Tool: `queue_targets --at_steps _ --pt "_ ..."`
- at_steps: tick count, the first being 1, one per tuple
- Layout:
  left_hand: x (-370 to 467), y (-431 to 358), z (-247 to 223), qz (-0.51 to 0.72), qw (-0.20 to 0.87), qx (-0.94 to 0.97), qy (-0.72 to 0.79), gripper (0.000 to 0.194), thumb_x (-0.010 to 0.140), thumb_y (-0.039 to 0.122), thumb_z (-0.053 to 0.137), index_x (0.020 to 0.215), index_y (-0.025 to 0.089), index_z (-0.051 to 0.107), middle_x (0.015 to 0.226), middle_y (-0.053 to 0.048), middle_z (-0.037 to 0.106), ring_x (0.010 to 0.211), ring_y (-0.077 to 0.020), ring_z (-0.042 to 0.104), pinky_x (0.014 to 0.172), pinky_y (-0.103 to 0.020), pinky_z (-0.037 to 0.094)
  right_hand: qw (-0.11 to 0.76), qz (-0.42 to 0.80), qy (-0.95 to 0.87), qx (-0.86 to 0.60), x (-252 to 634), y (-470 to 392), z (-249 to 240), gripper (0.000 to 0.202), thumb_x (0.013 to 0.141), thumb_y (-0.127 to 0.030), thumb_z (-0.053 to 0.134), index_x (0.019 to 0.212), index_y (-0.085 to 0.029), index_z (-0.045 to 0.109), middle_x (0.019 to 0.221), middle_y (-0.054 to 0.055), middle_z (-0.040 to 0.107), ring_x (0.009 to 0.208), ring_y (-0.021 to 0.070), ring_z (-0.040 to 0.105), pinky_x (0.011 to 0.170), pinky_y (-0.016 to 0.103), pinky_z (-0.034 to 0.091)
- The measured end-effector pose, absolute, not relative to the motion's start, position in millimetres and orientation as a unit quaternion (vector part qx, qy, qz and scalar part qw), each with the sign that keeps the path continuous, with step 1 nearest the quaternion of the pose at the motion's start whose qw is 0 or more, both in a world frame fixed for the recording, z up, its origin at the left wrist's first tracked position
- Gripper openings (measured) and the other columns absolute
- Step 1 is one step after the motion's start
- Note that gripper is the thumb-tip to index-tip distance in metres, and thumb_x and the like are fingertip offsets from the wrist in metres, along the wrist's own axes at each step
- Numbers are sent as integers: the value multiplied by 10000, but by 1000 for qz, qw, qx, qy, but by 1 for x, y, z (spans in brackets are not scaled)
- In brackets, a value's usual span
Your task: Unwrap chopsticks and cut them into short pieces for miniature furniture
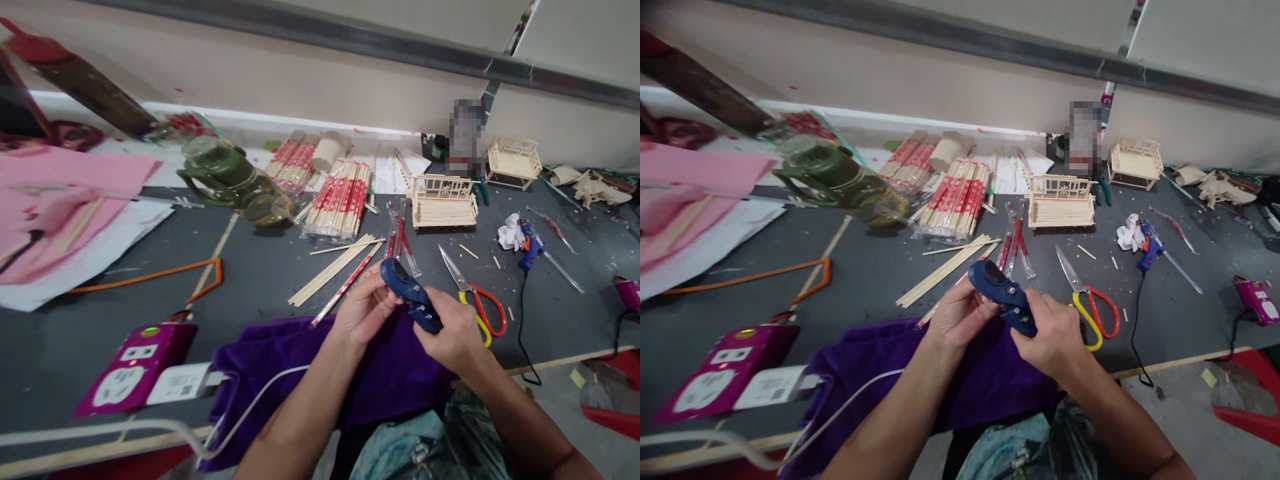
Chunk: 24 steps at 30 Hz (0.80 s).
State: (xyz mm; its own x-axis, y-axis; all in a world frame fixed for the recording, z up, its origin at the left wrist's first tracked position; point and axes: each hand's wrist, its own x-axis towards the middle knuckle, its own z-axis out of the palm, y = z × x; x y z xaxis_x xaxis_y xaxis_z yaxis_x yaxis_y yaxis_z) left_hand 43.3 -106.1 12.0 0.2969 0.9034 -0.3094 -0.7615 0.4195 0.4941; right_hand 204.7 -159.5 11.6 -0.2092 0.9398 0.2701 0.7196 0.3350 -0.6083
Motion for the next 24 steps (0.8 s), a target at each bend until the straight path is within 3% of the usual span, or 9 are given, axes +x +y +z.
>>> queue_targets --at_steps 4,8,14,18,22,24 --pt "43 -106 12 527 795 112 279 270 659 87 803 672 152 541 515 49 591 415 -61 561 482 -158 566 337 234 -724 -554 205 -158 6 216 830 -213 571 1026 -215 663 862 50 745 791 206 721 738 284 550" --pt "43 -105 12 532 790 91 290 250 712 84 770 713 156 530 559 47 612 457 -65 597 514 -172 594 361 341 -642 -584 214 -154 10 197 899 -336 576 1037 -217 652 749 7 684 644 167 664 664 274 544" --pt "46 -103 10 552 759 86 333 223 780 115 732 708 154 525 627 13 681 526 -79 656 569 -175 611 407 434 -579 -557 237 -152 23 346 904 -376 590 1207 -211 563 963 35 672 780 158 656 743 296 547" --pt "48 -103 9 564 743 98 346 202 753 121 762 744 149 562 677 -16 728 581 -107 696 577 -184 615 386 340 -617 -595 246 -152 22 345 907 -405 592 1188 -206 566 975 50 665 796 175 653 760 325 551" --pt "49 -103 10 564 743 110 343 228 744 128 772 714 151 547 677 -19 730 577 -107 694 569 -182 610 357 152 -697 -604 244 -149 14 418 871 -380 619 1238 -189 562 1078 119 674 986 259 665 857 400 557" --pt "49 -103 11 563 742 111 347 230 750 134 769 714 154 543 665 -11 721 570 -104 690 568 -177 607 335 115 -727 -588 241 -149 11 428 862 -379 623 1236 -176 572 1088 135 683 1002 274 671 855 406 562"
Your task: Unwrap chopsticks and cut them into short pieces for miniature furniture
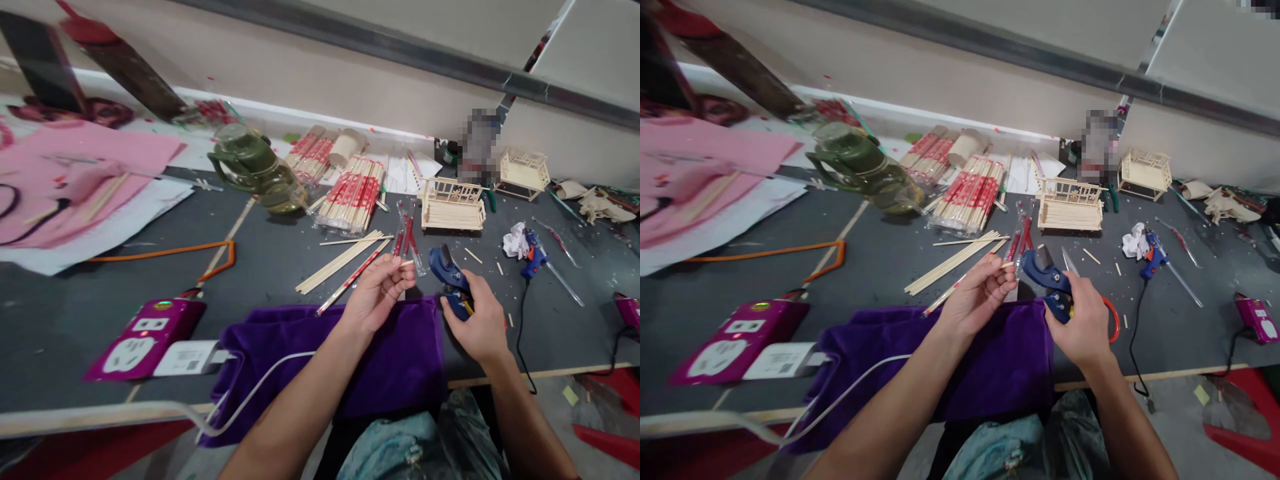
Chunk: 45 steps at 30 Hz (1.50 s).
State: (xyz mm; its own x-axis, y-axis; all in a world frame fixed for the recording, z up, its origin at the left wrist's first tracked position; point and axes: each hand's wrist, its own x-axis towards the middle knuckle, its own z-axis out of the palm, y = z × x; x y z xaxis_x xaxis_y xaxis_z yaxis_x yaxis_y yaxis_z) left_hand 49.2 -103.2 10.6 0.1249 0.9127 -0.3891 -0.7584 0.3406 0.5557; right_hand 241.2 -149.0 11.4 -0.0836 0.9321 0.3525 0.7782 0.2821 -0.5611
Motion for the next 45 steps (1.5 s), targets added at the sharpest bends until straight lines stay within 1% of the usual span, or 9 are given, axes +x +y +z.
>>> queue_targets --at_steps 11,16,20,23,26,31,35,42,45 --pt "48 -101 11 558 750 63 350 149 762 76 691 721 146 566 702 -48 745 588 -123 708 548 -177 598 307 152 -685 -644 248 -152 19 332 887 -429 592 1127 -208 653 843 43 743 721 216 712 689 315 555" --pt "48 -99 10 555 741 71 371 164 769 126 732 742 145 572 657 -26 728 518 -98 671 524 -168 585 287 152 -677 -660 254 -152 19 360 891 -425 577 1166 -201 641 952 75 753 833 244 720 772 358 560" --pt "49 -100 6 577 700 157 391 341 659 272 870 710 148 557 609 -7 702 449 -80 615 483 -168 554 276 126 -674 -674 265 -151 13 460 872 -465 588 1227 -173 616 1071 127 729 938 277 703 836 407 554" --pt "50 -101 3 605 655 216 399 435 594 313 914 763 162 544 618 -3 709 475 -93 633 506 -178 547 244 108 -671 -692 280 -149 7 547 851 -508 616 1276 -165 584 1151 157 679 979 294 675 853 444 544" --pt "51 -101 1 618 624 263 400 432 640 304 889 857 174 539 677 -11 735 556 -113 675 567 -200 558 237 110 -656 -708 297 -148 3 650 829 -553 647 1342 -169 538 1192 170 639 992 297 648 887 480 526" --pt "53 -99 -3 621 598 301 407 429 702 272 832 941 205 483 772 -13 757 665 -133 706 634 -224 557 286 243 -620 -689 323 -161 6 736 824 -538 652 1439 -191 444 1317 150 593 1139 286 608 1012 473 475" --pt "54 -97 -9 623 591 308 409 449 724 286 799 1009 216 459 789 -11 751 644 -136 677 587 -236 543 318 360 -576 -662 338 -175 14 677 792 -495 712 1377 -216 514 1151 97 684 1016 259 665 931 414 522" --pt "47 -91 -12 620 575 299 443 327 743 420 788 832 159 612 703 -12 670 554 -80 538 486 -177 439 516 276 -528 -615 345 -176 20 506 805 -426 724 1245 -198 622 1205 120 694 1157 285 642 1061 465 436" --pt "45 -89 -11 627 565 288 453 344 698 425 830 759 158 623 693 8 629 557 -71 519 493 -170 434 561 221 -526 -600 345 -175 23 478 846 -435 669 1255 -197 602 1135 110 701 1072 270 674 994 455 481"
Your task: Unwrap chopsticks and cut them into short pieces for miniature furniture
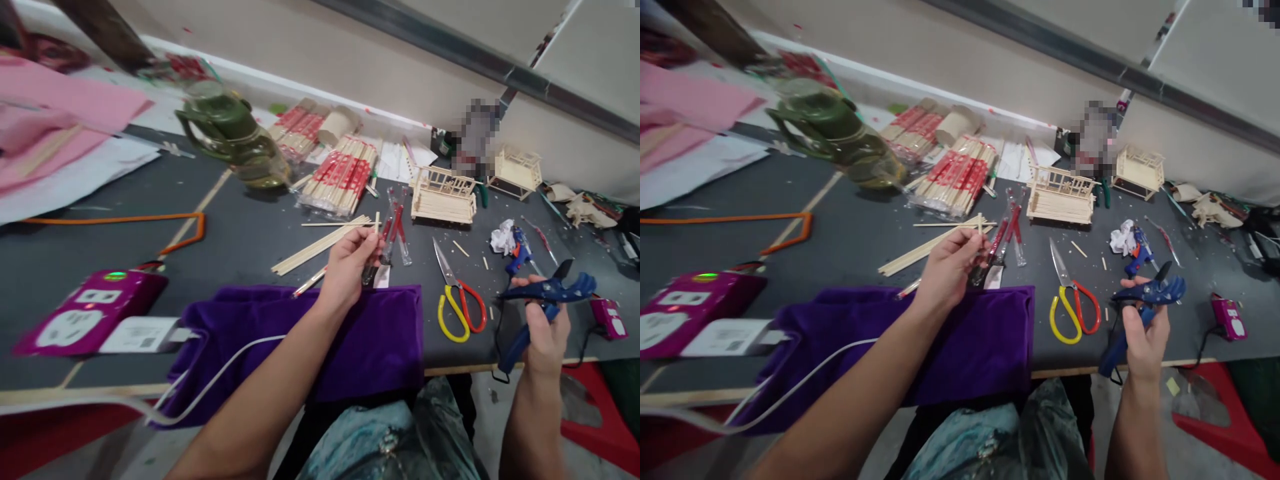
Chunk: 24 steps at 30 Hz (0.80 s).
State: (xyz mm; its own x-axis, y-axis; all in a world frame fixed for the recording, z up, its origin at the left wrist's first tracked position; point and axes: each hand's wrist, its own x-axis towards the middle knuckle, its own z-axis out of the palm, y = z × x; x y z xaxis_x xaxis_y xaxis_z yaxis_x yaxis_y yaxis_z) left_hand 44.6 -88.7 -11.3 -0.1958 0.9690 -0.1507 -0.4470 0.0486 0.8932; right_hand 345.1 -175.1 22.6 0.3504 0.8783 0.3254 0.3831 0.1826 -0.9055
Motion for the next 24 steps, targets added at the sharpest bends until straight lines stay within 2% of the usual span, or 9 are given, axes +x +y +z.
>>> queue_targets --at_steps 3,8,13,19,22,24 --pt "45 -87 -13 616 573 302 450 344 670 417 856 741 152 649 655 24 592 526 -56 481 485 -164 412 455 153 -568 -669 340 -171 26 519 828 -481 682 1246 -185 597 1096 115 702 982 262 681 919 424 510" --pt "46 -86 -20 565 645 281 430 364 632 400 887 796 136 697 642 7 621 525 -69 509 490 -178 442 203 29 -645 -736 314 -151 26 587 847 -576 603 1267 -166 585 1172 149 674 1082 305 641 909 413 493" --pt "43 -83 -22 539 710 211 402 322 645 248 879 876 121 694 672 -6 660 535 -76 551 528 -198 503 23 -5 -668 -744 287 -124 20 556 887 -561 565 1246 -137 586 1053 159 683 991 308 653 821 378 470" --pt "42 -83 -19 547 715 187 394 345 637 181 870 920 118 683 721 -24 693 574 -86 591 551 -199 522 -56 6 -648 -759 278 -100 11 543 895 -572 551 1168 -106 610 1078 198 670 1031 342 647 829 399 454" --pt "43 -84 -18 546 711 198 397 369 617 213 883 919 135 686 742 -25 702 600 -93 605 560 -199 516 -61 7 -638 -767 280 -93 7 544 900 -584 544 1129 -100 635 1065 206 672 1037 358 642 831 416 456" --pt "44 -86 -16 545 698 223 407 374 611 250 887 913 147 691 744 -17 701 608 -95 605 568 -201 511 -32 0 -646 -762 281 -92 7 502 925 -536 528 1141 -98 644 1061 206 672 1043 347 635 836 410 457"
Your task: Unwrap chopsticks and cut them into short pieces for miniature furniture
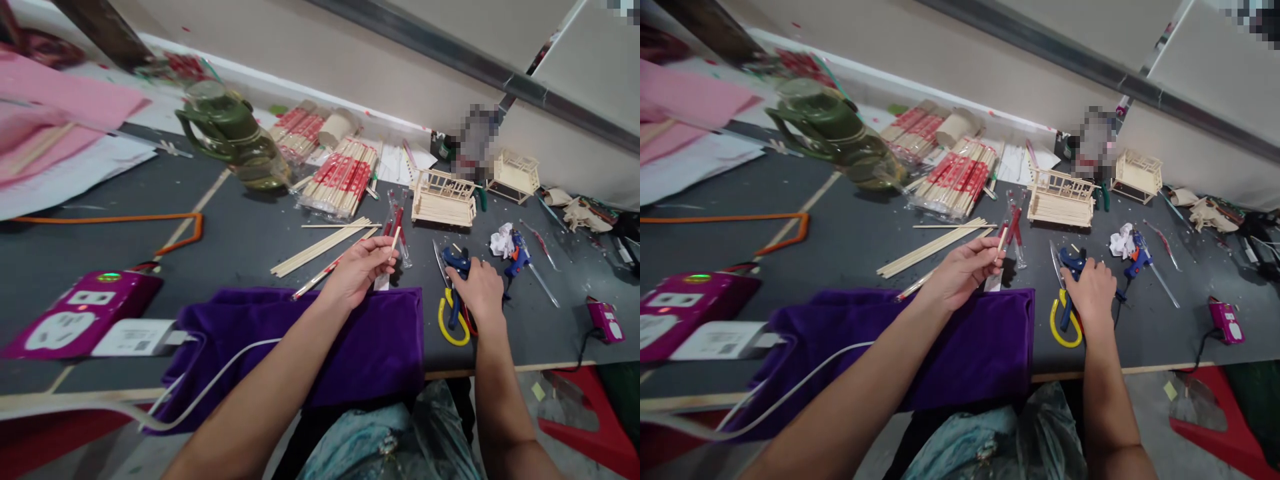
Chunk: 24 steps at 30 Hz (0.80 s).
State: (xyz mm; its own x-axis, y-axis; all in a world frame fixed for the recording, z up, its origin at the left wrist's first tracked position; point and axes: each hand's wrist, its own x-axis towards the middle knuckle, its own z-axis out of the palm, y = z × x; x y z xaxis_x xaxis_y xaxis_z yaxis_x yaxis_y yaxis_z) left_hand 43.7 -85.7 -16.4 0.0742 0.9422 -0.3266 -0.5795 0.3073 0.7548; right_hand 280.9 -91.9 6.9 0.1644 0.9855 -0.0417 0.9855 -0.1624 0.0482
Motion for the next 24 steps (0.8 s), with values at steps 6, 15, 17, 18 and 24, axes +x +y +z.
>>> queue_targets --at_steps 6,15,17,18,24 --pt "56 -100 -7 486 655 401 416 256 659 303 853 770 142 689 647 15 636 567 -80 547 562 -194 443 -272 -243 676 640 253 -105 18 366 922 -451 552 1122 -179 694 906 71 707 789 195 640 753 304 489" --pt "22 -84 -14 501 381 556 542 108 829 307 677 804 219 734 821 -63 710 785 -215 607 743 -333 480 -521 -415 538 516 220 -99 28 326 896 -474 626 715 -209 569 627 -39 545 530 93 481 469 200 365" --pt "2 -71 -20 467 216 586 626 140 859 245 616 838 227 753 936 -98 709 937 -276 584 847 -394 458 -525 -424 530 513 221 -95 26 333 895 -492 623 729 -209 567 662 -22 591 525 92 492 441 197 348" --pt "-6 -65 -24 432 162 594 659 183 871 210 578 868 221 760 977 -115 703 971 -296 564 865 -417 444 -520 -428 535 511 221 -94 25 311 893 -486 628 761 -207 591 691 -12 619 528 92 500 439 198 351" --pt "-17 -48 -44 232 60 648 723 316 899 145 452 932 193 763 1032 -171 651 1017 -348 502 737 -414 410 -457 -422 591 514 208 -100 14 255 913 -444 592 988 -219 686 767 -4 663 597 118 578 553 240 471"
